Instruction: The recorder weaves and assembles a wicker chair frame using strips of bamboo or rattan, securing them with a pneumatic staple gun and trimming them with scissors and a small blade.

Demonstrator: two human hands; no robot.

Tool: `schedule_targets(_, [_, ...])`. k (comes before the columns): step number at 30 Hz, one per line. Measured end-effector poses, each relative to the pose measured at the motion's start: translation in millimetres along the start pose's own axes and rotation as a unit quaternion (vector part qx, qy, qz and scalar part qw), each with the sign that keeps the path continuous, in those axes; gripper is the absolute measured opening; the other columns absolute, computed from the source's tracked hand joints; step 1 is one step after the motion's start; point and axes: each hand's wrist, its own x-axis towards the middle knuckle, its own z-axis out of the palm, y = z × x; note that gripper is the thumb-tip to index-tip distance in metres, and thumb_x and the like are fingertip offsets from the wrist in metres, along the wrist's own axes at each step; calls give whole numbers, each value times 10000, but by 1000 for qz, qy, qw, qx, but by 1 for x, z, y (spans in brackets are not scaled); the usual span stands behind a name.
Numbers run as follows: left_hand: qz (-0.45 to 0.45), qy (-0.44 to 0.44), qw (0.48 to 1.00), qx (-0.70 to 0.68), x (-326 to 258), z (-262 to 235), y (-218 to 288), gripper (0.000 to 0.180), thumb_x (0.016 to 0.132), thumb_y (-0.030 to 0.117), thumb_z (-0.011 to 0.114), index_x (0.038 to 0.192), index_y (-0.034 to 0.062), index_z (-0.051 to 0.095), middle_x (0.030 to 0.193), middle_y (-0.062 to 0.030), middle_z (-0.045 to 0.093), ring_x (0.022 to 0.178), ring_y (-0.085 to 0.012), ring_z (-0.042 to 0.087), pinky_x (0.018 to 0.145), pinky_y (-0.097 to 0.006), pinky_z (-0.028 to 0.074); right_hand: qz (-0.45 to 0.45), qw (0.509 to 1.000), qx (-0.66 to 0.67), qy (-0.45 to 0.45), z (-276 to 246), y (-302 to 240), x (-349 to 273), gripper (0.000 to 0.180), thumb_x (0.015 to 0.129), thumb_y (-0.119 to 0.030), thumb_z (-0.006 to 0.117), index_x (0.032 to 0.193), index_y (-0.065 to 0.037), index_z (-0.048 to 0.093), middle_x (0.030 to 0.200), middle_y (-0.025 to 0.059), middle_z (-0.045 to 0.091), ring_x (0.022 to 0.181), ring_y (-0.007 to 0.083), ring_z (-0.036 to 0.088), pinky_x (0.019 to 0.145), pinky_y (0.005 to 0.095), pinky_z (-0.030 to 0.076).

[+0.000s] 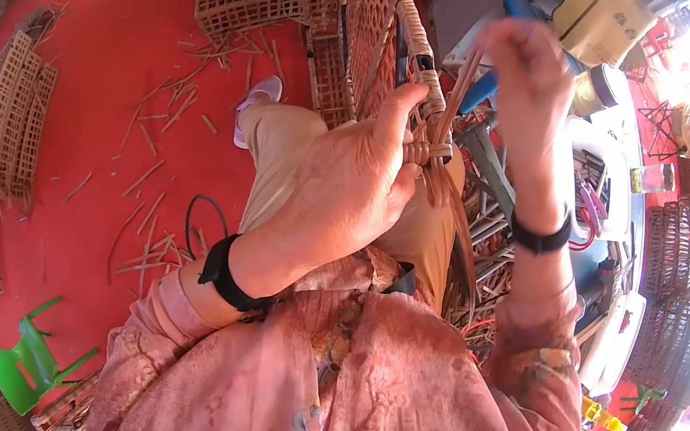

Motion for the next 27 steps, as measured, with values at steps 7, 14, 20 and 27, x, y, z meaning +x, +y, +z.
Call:
schedule_targets(7, [-46, -12, 992, -118, 1, 6, -4, 735, 739, 33, 761, 1397, 138, 453, 906, -35, 719, 804, -260, 649, 973, -496, 358, -78, 991, 21, 110, 12, 1, 90, 99, 859, -48, 710, 886, 43, 683, 731, 50, 676, 676, 87, 595, 616, 245, 482])
schedule_targets(14, [-13, -47, 998, -32, 2, -5, 2, 709, 760, 60, 754, 1396, 147, 452, 918, -59, 712, 872, -296, 648, 937, -498, 360, 43, 932, 360, 5, 15, -3, 74, 181, 928, -147, 697, 1020, 9, 684, 845, 63, 704, 768, 118, 646, 705, 238, 517])
schedule_targets(20, [-13, -26, 999, -35, 5, -1, 0, 530, 757, 69, 760, 1246, 114, 560, 868, -71, 700, 807, -296, 641, 859, -450, 402, 236, 843, 460, -151, 13, 2, 11, 355, 1055, -251, 487, 1233, 30, 609, 1043, 128, 710, 877, 207, 697, 788, 329, 576])
schedule_targets(27, [39, -154, 982, 101, 17, -2, -4, 201, 817, 154, 727, 828, 44, 559, 717, -130, 631, 671, -334, 639, 678, -450, 433, 292, 690, 647, -142, 14, -10, 1, 238, 1029, -186, 526, 1111, 12, 630, 733, -33, 526, 579, 61, 461, 523, 195, 376])
